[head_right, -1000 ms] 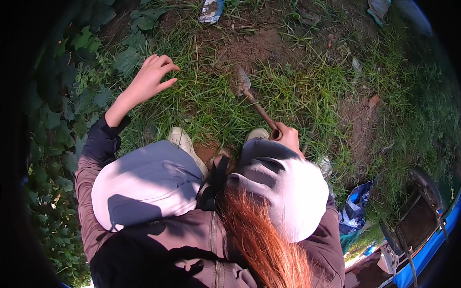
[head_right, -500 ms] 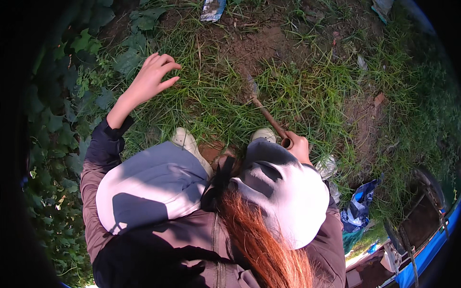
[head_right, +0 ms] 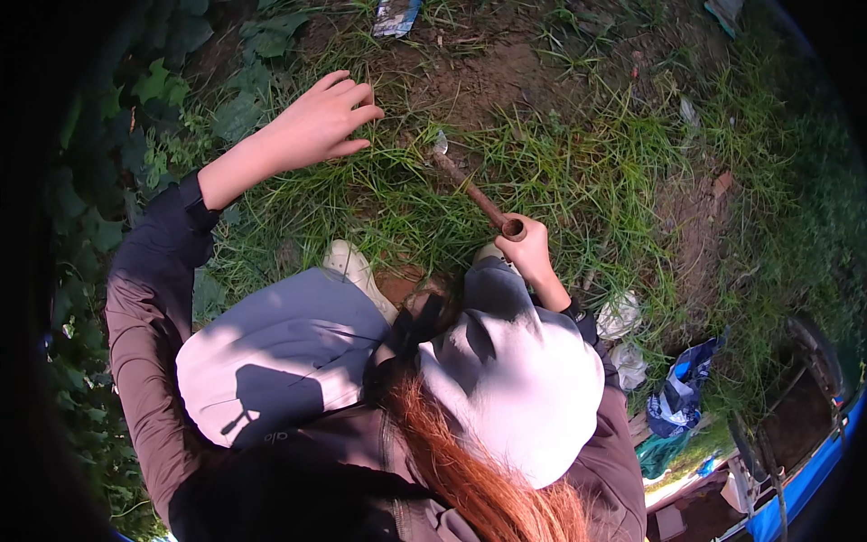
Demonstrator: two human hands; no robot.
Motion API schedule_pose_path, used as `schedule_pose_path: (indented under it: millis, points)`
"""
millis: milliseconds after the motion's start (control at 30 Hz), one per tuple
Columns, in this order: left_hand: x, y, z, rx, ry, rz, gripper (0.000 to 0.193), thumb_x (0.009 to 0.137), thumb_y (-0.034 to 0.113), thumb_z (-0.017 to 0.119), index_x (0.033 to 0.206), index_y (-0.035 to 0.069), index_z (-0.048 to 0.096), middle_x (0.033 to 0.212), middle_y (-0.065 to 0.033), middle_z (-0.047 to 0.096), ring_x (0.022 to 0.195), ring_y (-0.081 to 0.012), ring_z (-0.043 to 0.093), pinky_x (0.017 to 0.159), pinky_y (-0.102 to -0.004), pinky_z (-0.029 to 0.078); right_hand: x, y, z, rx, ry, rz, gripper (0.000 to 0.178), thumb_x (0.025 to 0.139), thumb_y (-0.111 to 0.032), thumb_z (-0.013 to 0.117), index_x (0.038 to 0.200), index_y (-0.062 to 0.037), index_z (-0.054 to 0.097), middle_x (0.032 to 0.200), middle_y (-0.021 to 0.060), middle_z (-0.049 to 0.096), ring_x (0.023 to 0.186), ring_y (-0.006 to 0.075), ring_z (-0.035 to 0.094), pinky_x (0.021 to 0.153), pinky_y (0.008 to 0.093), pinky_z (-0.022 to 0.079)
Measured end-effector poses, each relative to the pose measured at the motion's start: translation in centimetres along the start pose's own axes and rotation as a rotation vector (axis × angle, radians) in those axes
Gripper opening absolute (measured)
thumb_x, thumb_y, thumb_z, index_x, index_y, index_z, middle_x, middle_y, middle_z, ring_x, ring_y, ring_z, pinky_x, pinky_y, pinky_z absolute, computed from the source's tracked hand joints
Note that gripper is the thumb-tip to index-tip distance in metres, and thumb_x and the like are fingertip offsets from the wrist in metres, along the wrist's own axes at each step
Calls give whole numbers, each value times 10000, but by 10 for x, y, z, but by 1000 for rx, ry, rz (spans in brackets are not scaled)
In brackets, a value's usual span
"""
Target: The person pulls grass and weeds from the soil by hand and using a hand hoe.
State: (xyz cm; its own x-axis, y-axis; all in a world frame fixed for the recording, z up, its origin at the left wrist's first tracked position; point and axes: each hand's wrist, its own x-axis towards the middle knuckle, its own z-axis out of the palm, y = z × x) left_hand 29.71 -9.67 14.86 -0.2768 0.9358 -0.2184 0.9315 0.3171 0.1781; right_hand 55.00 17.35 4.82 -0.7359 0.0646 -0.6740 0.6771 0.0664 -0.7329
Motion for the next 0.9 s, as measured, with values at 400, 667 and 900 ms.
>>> schedule_pose_path:
  millis: [400,667,900]
  points:
    - [70,3,112,-27,-53,-127,518,748,421,704,1184,161,602,1018,-61,480,1015,-227,476,921,-390,359,-37,-23,-1,-576,156,-182,223,674,-178,626,858,-55,652,657,184,598,598,365,592,587,412,484]
    - [89,-4,128,97,-85,91,131,708,219,685,760,101,662,952,-38,505,983,-212,479,907,-358,366,-48,-10,-9,-534,198,-161,258,663,-183,630,884,-54,661,648,195,587,590,367,586,575,407,481]
    - [53,-40,101,-152,177,8,154,658,148,742,674,71,611,847,-41,427,894,-216,467,906,-381,347,-70,8,-39,-520,226,-163,306,615,-140,656,901,-31,653,637,179,581,573,343,588,560,371,477]
